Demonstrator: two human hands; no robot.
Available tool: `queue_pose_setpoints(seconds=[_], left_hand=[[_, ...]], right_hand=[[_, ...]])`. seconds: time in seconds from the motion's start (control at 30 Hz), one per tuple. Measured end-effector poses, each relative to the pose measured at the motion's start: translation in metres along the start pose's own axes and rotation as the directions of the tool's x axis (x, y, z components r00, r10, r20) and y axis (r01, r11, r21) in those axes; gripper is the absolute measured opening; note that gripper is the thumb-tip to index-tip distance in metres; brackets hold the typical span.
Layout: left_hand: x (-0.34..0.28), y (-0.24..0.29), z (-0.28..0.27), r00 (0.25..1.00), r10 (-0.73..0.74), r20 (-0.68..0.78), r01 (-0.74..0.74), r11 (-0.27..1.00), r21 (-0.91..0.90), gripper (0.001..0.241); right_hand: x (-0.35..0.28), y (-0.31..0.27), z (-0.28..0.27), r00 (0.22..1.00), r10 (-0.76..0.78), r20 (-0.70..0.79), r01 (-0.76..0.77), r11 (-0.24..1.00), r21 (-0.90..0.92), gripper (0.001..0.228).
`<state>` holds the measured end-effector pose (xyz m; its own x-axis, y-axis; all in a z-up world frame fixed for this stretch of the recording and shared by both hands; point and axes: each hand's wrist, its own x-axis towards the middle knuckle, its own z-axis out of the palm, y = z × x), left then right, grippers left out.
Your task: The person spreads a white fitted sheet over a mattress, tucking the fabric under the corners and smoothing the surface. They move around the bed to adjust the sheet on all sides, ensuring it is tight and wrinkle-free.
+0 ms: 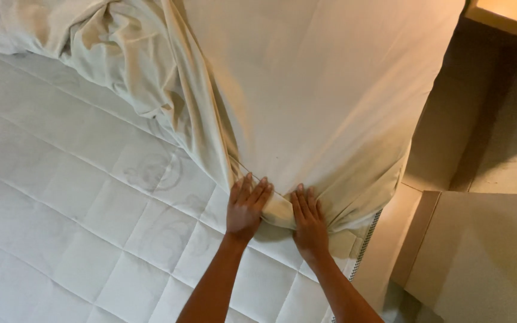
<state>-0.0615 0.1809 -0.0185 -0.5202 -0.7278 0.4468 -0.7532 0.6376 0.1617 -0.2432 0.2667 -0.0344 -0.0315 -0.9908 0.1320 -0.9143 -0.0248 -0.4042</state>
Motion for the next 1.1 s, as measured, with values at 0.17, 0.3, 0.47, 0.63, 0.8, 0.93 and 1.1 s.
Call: queue_pose_setpoints(seconds=[0.17,0.3,0.47,0.63,0.8,0.93,1.1], left_hand=[[-0.002,0.005,0.006,0.996,-0.077,0.036,0.078,0.997,-0.014,0.039],[-0.007,-0.001,0.021,0.994,-0.092,0.051,0.093,0.996,-0.002,0.041],[0.013,0.022,-0.008,0.964,-0.219,0.153,0.229,0.972,-0.054,0.054],[0.041,0.068,-0.007,0.979,-0.144,0.143,0.159,0.982,-0.1,0.084],[0.042,0.116,0.064,0.979,0.168,0.116,-0.167,0.986,-0.016,0.05],[0.03,0.129,0.077,0.995,0.085,0.052,-0.082,0.995,-0.05,0.048],[0.01,0.128,0.064,0.984,0.164,0.071,-0.161,0.986,-0.051,0.038]], right_hand=[[0.0,0.027,-0.027,1.0,0.01,0.003,-0.01,0.996,-0.087,0.089],[0.006,0.076,-0.053,0.978,-0.025,-0.207,-0.001,0.992,-0.123,0.088],[0.002,0.088,-0.037,0.997,0.005,-0.08,-0.016,0.99,-0.138,0.085],[0.003,0.092,-0.024,0.979,-0.015,-0.203,-0.01,0.992,-0.122,0.067],[0.002,0.099,-0.017,0.975,-0.046,-0.218,0.013,0.988,-0.151,0.057],[-0.002,0.095,-0.025,0.964,-0.052,-0.259,0.015,0.99,-0.143,0.054],[-0.008,0.103,-0.04,0.961,-0.031,-0.276,-0.044,0.964,-0.261,0.052]])
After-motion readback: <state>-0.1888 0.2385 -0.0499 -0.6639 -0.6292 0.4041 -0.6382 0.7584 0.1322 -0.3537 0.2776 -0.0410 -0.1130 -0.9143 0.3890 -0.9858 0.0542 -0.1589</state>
